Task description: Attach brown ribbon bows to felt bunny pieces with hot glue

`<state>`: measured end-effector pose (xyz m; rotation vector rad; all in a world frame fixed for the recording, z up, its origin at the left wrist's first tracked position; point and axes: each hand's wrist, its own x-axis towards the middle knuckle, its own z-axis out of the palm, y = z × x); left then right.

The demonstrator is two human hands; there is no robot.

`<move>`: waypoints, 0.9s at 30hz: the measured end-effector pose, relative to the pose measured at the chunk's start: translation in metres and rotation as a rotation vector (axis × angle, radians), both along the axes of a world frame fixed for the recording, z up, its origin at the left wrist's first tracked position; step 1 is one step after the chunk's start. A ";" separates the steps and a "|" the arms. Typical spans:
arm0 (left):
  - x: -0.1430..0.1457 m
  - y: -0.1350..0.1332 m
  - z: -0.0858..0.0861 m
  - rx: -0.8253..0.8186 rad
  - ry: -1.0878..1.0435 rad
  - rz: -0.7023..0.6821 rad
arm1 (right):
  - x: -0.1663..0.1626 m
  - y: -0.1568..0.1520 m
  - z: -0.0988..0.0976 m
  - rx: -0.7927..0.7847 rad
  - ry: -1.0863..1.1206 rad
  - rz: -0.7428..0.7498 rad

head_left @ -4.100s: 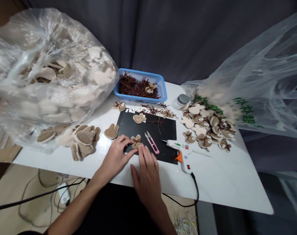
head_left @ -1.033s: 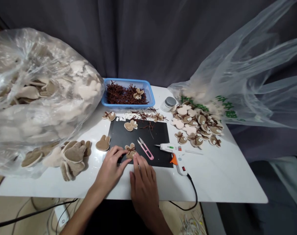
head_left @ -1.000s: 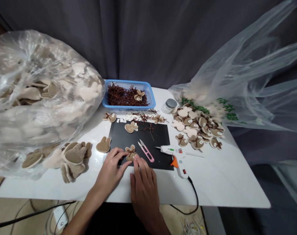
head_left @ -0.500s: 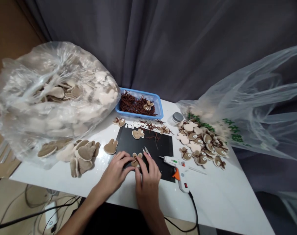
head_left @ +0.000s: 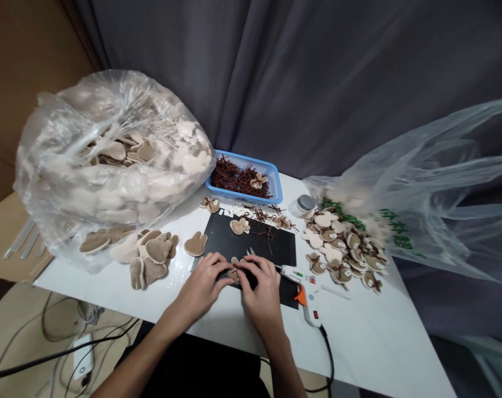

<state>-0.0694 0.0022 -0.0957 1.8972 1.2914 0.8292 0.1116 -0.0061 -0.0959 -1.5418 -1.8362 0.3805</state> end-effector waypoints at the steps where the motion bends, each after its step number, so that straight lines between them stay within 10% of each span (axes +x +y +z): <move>1: 0.000 0.000 0.000 0.000 0.001 0.000 | 0.001 0.000 0.001 0.007 0.004 0.001; 27: -0.002 0.001 0.001 0.042 -0.006 0.037 | 0.006 -0.013 -0.013 0.205 -0.141 0.101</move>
